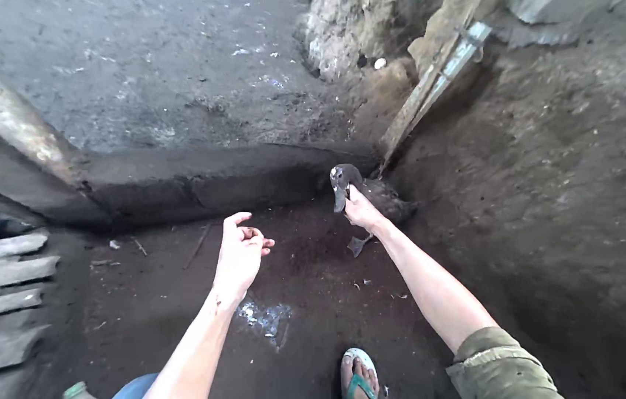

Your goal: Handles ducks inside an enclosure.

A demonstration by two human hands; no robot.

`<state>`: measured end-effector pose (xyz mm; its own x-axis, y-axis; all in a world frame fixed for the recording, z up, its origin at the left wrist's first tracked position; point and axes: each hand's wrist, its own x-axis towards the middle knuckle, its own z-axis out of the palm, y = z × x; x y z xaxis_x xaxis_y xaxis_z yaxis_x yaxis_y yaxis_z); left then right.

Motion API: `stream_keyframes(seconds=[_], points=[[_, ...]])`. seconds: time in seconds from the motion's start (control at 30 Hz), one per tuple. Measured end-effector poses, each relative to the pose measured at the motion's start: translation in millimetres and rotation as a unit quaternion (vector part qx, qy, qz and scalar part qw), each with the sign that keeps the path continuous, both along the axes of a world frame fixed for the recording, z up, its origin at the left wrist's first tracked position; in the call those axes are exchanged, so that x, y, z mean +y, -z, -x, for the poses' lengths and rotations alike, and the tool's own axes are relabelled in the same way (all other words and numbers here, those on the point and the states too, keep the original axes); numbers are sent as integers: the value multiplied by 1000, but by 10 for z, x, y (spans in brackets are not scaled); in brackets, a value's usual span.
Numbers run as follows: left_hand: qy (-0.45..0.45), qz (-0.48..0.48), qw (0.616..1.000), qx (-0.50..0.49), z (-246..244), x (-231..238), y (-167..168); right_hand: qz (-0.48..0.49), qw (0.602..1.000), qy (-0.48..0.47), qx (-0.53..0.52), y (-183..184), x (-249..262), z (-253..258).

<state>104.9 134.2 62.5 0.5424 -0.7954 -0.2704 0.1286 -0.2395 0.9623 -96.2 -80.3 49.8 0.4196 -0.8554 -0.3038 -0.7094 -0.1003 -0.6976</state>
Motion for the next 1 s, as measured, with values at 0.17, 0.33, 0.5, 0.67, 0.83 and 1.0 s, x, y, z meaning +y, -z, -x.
stream_keyframes(seconds=[0.17,0.33,0.5,0.67,0.83,1.0], points=[[-23,15,1000,8,-49,29,-145,103,983,87,-121,-269,-293,-75],[-70,39,997,-12,-260,106,-88,-70,931,102,-344,-791,-553,-92],[-103,47,994,-8,-402,200,-107,69,990,-32,-122,-393,-351,-84],[-126,52,990,-26,-395,266,-137,-5,997,69,-38,369,-181,-329],[-133,46,989,-50,-455,300,-119,-43,988,24,-147,375,-229,-255],[-126,24,988,-81,-448,300,-18,23,970,126,-204,1,-361,-293]])
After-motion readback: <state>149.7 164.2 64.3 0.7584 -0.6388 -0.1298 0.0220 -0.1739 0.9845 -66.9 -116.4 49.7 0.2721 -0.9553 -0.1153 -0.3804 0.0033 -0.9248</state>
